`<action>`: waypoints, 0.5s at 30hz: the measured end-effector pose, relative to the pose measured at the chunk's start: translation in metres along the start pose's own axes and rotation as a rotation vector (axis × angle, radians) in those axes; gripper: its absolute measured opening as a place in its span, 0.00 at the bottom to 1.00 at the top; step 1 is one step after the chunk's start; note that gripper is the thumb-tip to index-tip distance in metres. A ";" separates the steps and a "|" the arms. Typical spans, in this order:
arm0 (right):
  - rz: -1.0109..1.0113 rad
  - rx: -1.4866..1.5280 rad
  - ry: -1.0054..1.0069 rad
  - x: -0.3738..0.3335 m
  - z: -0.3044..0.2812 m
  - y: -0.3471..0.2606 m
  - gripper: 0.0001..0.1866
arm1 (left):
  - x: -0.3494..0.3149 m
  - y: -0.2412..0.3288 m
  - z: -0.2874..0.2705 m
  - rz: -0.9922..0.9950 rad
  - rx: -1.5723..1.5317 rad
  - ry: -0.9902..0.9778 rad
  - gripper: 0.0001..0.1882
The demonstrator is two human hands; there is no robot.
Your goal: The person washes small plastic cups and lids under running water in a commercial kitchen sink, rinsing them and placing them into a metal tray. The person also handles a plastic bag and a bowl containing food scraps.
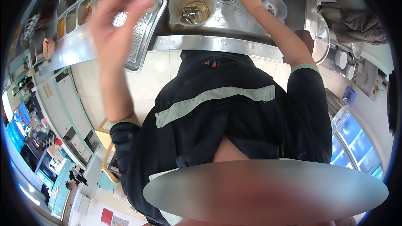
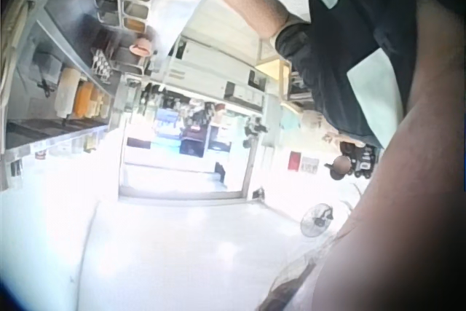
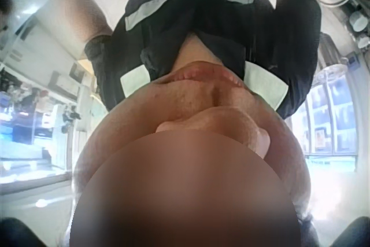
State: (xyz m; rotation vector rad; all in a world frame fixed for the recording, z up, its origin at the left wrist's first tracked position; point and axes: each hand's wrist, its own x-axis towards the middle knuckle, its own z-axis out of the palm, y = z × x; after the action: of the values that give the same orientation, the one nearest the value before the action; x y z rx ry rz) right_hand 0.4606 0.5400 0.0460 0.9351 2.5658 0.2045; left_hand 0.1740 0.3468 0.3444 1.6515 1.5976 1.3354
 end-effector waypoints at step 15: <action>0.305 0.428 -0.169 -0.001 -0.027 0.002 0.14 | -0.002 0.121 -0.071 0.183 -1.190 -0.613 0.11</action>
State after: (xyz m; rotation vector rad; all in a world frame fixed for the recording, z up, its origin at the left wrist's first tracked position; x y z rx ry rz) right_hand 0.4511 0.5409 0.0716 1.4304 2.3403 -0.3411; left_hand 0.1699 0.3007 0.4763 1.1996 0.1542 1.2561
